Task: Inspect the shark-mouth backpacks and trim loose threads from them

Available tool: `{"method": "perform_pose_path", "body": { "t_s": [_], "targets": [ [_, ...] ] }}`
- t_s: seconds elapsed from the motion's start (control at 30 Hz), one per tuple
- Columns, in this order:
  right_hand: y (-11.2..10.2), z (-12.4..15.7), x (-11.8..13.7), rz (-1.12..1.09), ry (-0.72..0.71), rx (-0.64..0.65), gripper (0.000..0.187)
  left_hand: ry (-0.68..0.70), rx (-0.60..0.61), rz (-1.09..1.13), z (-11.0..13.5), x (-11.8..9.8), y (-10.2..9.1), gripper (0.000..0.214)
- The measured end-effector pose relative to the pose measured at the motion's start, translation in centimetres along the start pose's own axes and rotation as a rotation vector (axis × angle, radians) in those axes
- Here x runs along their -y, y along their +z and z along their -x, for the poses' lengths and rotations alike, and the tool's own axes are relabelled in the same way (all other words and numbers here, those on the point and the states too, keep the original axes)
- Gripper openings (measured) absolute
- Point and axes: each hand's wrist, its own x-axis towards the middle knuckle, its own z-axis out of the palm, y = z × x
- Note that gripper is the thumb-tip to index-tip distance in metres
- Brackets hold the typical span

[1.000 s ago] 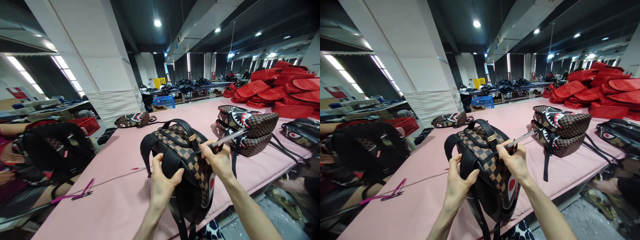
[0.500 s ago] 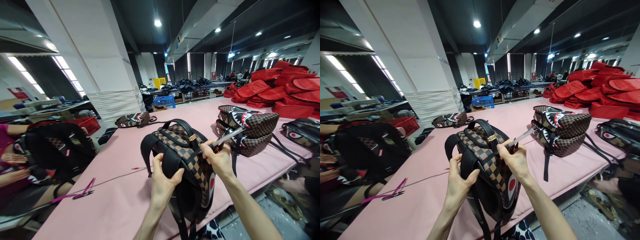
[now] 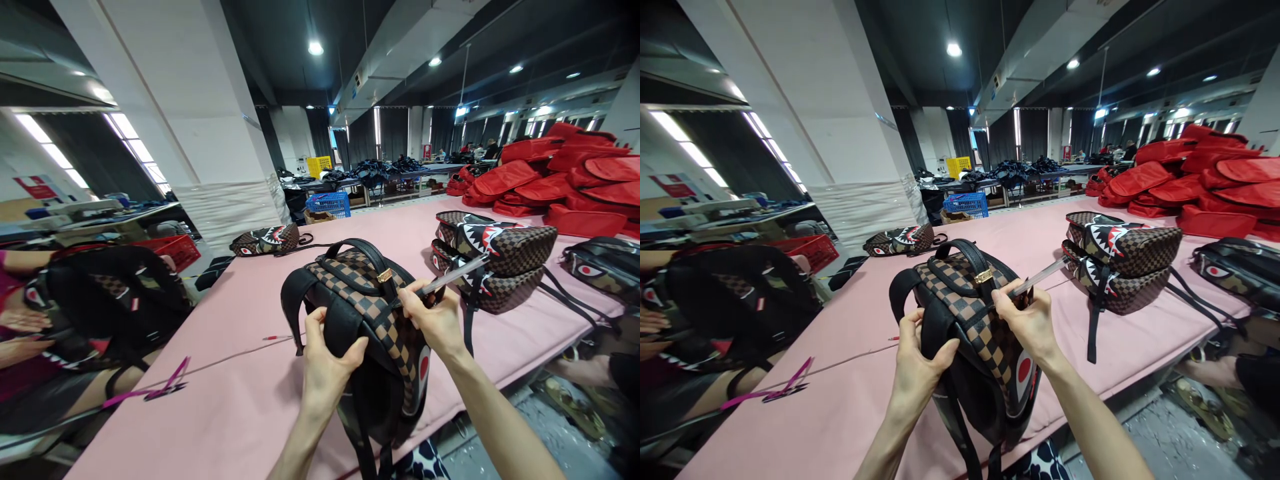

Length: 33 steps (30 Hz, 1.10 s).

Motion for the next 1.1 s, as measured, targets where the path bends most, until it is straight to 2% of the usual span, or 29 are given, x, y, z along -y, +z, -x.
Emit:
{"method": "perform_pose_path", "body": {
  "t_s": [1.1],
  "targets": [
    [0.06,0.02,-0.04,-0.049,0.018,-0.003,0.023,0.005,0.011,-0.003,0.07,0.17,0.15,0.063]
  ]
}}
